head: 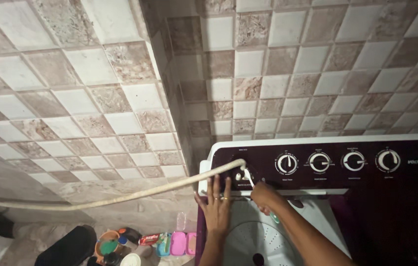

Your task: The person cleans the top control panel of a top-loading washing machine using a toothbrush and a scrubbing pad. They pour water from a cup into the machine's drum and scrub the control panel and water inlet area.

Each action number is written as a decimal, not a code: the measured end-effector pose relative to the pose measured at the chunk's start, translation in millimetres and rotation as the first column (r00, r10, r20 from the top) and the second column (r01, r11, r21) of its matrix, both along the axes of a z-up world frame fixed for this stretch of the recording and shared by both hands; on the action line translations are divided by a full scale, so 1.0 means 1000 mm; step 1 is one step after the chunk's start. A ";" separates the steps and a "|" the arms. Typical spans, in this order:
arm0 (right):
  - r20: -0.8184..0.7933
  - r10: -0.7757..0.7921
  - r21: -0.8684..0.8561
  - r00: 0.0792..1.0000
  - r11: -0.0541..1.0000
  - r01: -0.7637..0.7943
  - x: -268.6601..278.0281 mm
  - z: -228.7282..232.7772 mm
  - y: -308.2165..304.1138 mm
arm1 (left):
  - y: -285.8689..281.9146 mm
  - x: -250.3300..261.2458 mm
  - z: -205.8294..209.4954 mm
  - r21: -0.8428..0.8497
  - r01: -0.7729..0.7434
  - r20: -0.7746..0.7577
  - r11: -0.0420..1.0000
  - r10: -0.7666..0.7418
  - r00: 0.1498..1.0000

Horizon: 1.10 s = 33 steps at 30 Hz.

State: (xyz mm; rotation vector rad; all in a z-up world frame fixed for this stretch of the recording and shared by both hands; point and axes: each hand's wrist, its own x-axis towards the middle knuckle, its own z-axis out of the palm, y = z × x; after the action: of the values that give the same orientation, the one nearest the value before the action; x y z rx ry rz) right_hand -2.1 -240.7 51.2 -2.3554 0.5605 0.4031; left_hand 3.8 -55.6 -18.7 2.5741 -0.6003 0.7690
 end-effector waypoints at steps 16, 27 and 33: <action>0.098 -0.078 0.135 0.992 0.989 0.064 -0.068 -0.002 0.033 | 0.023 -0.002 0.005 0.108 0.192 -0.275 0.975 -0.156 0.949; 0.052 -0.412 0.638 0.910 0.715 0.287 0.028 -0.035 0.083 | 0.023 -0.002 0.015 -0.044 0.235 -0.270 0.971 -0.238 0.933; -0.047 -0.259 0.440 0.965 0.862 0.252 0.002 -0.060 0.077 | 0.026 0.000 0.014 -0.043 0.250 -0.448 0.967 -0.242 0.861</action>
State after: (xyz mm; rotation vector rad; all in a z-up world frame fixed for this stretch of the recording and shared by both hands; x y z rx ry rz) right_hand -0.6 -164.2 -8.4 -1.8163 0.6850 0.3478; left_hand 3.8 -29.9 -4.9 2.4952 -0.7597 0.0704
